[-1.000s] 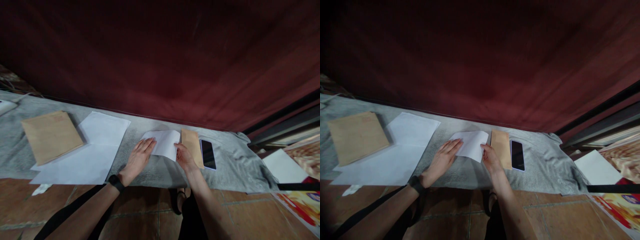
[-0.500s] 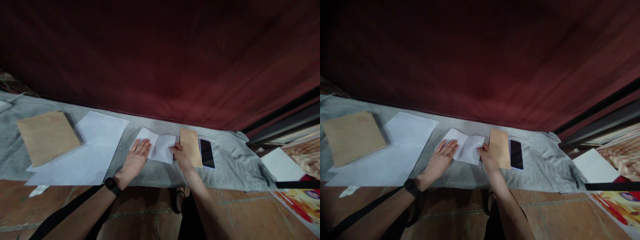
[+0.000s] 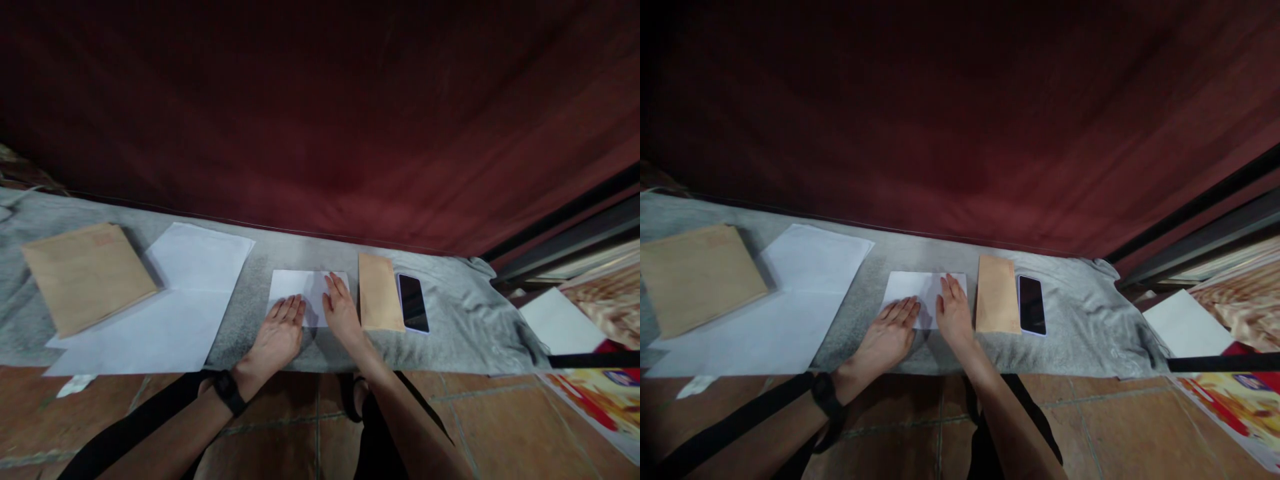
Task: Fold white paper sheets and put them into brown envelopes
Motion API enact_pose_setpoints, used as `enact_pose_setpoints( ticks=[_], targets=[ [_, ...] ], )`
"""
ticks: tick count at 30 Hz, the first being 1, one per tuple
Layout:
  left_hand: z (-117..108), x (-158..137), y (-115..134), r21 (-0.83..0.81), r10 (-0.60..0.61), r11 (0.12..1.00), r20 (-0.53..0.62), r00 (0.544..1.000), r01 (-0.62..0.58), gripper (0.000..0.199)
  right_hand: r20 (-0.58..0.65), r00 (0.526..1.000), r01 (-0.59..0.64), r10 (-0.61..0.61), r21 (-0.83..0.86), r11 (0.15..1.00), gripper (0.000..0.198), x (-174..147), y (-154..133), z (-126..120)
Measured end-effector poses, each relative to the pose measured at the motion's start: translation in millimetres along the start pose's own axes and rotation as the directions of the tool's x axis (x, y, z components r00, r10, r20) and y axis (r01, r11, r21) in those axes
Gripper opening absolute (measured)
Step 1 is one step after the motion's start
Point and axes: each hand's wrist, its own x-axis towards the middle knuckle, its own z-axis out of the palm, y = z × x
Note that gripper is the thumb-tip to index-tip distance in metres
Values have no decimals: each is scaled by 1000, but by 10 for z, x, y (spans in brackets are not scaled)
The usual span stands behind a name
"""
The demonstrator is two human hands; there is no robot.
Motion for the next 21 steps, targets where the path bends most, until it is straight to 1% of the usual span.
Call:
enact_pose_setpoints(
  ticks=[2,5,10,13,15,18,21],
  targets=[
    [-50,10,2,-36,-19,999,-5,1000,18,49,66,997,29,-27,-41,999,50,-24,-72,90],
    [-71,34,-26,-83,-54,995,-33,998,51,49,146,989,48,-28,-136,990,50,-53,-134,188],
    [65,128,12,-132,-119,986,-92,989,106,54,232,972,83,-27,-235,968,59,-96,-200,231],
    [179,229,77,-174,-148,976,-88,985,131,57,238,971,93,-32,-248,964,61,-105,-233,273],
    [240,299,99,-197,-168,969,-69,983,152,60,215,976,88,-33,-250,964,61,-94,-231,304],
    [293,370,83,-208,-194,962,-53,980,179,65,179,983,71,-24,-260,963,57,-63,-189,326],
    [307,381,38,-188,-184,967,-41,982,173,67,167,985,78,-33,-271,959,55,-43,-147,324]
  ],
)
